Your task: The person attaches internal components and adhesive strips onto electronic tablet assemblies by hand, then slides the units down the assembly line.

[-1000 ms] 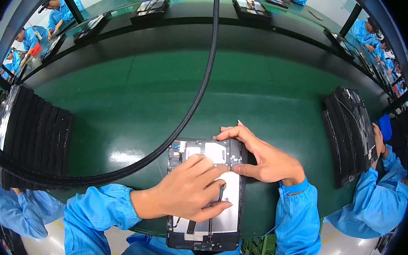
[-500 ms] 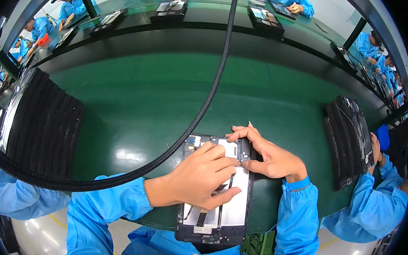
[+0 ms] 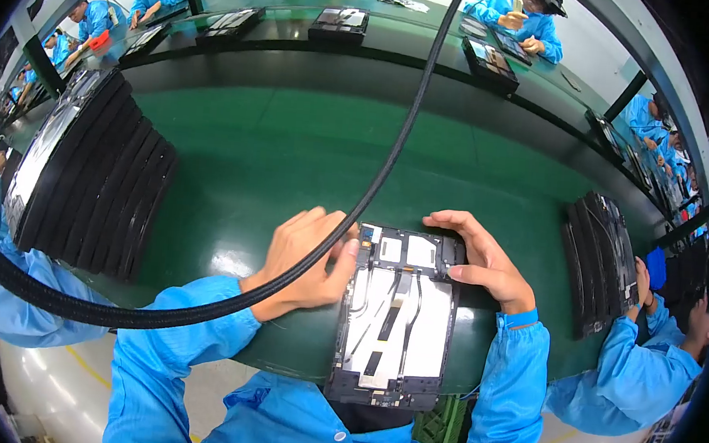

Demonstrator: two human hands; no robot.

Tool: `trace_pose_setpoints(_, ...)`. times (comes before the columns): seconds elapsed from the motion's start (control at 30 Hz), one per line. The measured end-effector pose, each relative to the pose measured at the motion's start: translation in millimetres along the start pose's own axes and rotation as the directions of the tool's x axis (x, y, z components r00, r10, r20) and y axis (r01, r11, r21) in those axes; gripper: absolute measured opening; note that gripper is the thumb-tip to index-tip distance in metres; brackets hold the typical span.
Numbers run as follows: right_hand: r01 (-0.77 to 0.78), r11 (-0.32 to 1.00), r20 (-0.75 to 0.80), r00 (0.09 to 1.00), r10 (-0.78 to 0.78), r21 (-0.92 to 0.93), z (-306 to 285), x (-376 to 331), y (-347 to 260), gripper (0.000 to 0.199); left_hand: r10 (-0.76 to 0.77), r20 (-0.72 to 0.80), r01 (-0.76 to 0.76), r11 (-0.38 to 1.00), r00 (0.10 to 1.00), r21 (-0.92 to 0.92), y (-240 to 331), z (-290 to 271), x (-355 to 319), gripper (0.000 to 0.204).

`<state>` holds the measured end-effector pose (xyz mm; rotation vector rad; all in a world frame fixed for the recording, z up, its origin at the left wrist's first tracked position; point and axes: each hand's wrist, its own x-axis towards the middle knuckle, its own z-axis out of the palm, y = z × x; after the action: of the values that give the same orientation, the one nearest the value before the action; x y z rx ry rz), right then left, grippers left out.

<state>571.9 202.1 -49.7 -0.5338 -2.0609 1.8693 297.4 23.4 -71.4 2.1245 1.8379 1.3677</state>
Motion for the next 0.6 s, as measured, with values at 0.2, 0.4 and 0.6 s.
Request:
trace_pose_setpoints(0.2, -0.010, 1.000, 0.032, 0.999, 0.011, -0.008, 5, 2, 0, 0.087, -0.497, 0.323, 0.552, 0.828, 0.805, -0.102, 11, -26, 11, 0.033)
trace_pose_setpoints(0.4, 0.001, 1.000, 0.010, 1.000, -0.001, 0.002, 8, 2, -1, 0.088, -0.612, 0.552, 0.815, 0.517, 0.566, -0.263, 10, -25, 12, 0.055)
trace_pose_setpoints(0.6, 0.186, 0.910, -0.274, 0.914, -0.299, -0.371, 25, 4, -1, 0.059, -0.534, 0.496, 0.724, 0.578, 0.685, -0.378, 3, -13, 0, 0.053)
